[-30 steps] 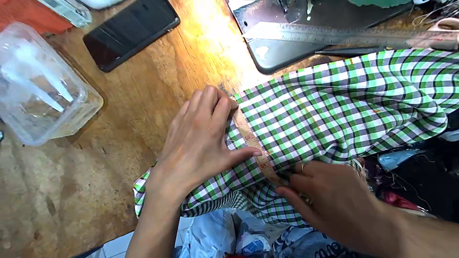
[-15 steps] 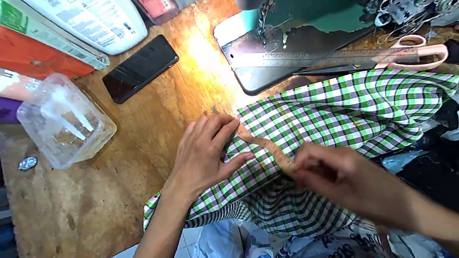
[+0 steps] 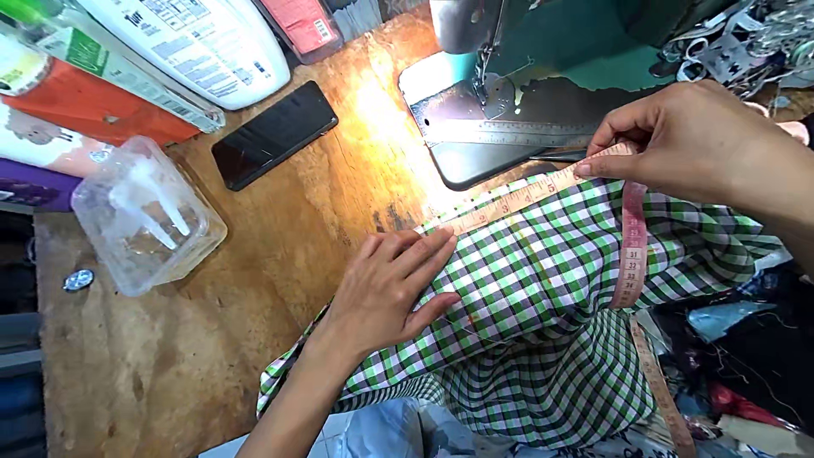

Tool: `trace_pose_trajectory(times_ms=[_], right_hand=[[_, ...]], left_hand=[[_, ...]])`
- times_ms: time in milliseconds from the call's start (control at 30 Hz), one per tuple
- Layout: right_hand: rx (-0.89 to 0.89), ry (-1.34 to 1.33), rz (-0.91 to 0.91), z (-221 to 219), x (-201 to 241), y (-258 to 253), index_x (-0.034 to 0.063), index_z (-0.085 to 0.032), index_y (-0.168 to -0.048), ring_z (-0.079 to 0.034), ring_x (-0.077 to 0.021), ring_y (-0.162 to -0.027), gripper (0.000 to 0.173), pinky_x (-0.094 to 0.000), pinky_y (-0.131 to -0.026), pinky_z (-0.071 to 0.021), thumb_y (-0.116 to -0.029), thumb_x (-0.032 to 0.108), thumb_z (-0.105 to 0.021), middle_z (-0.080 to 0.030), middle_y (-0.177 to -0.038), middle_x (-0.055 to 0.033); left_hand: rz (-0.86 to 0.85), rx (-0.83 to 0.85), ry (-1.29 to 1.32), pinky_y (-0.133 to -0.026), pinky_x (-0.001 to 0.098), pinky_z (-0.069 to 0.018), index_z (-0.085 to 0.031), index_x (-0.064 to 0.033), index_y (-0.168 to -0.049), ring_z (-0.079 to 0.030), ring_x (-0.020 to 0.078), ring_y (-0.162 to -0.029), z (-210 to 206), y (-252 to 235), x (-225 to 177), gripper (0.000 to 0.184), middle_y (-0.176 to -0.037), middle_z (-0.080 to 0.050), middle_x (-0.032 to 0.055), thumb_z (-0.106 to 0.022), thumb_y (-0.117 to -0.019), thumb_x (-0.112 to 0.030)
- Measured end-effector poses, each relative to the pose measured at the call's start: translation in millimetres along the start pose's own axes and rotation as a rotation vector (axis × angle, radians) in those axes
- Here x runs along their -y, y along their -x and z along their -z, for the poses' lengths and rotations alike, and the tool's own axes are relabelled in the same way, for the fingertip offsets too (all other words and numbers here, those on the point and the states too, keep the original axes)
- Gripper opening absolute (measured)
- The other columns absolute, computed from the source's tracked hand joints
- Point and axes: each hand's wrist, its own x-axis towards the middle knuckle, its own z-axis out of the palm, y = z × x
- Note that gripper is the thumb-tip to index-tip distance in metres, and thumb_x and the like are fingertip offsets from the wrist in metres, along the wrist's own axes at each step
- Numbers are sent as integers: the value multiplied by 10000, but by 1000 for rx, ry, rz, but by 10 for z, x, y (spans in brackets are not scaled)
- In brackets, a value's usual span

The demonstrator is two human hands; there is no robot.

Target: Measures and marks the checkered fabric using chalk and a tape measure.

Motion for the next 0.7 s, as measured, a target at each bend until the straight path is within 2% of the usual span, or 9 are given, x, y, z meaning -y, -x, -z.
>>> trace_pose_trajectory(times_ms=[167, 333, 700], right_hand=[[-18, -13, 33, -35, -82, 50, 163, -728, -896, -511, -123, -579, 128, -407, -556, -403, -913, 288, -747, -577, -660, 20], [-59, -9, 61, -108, -77, 62, 214, -696, -852, -485, -60, -535, 207, -331, -515, -388, -912, 412, -685, -540, -622, 77], [-51, 57, 26, -125, -33, -17, 215, -694, -866, -509, -75, -548, 181, -355, -529, -401, -921, 386, -673, -552, -630, 75]], left_hand=[[-6, 5, -63, -894, 419, -414, -657, -102, -1370, -618, 270, -1147, -6, -3, -38, 568, -1386, -660, 57, -335, -1086, -474], [14, -33, -68, -882, 373, -451, -679, -61, -1314, -640, 267, -1092, -5, -9, -74, 503, -1318, -693, 93, -399, -1080, -408], [49, -34, -24, -888, 370, -429, -664, -62, -1307, -624, 263, -1057, 8, -14, -80, 461, -1262, -712, 82, -403, -1086, -371]])
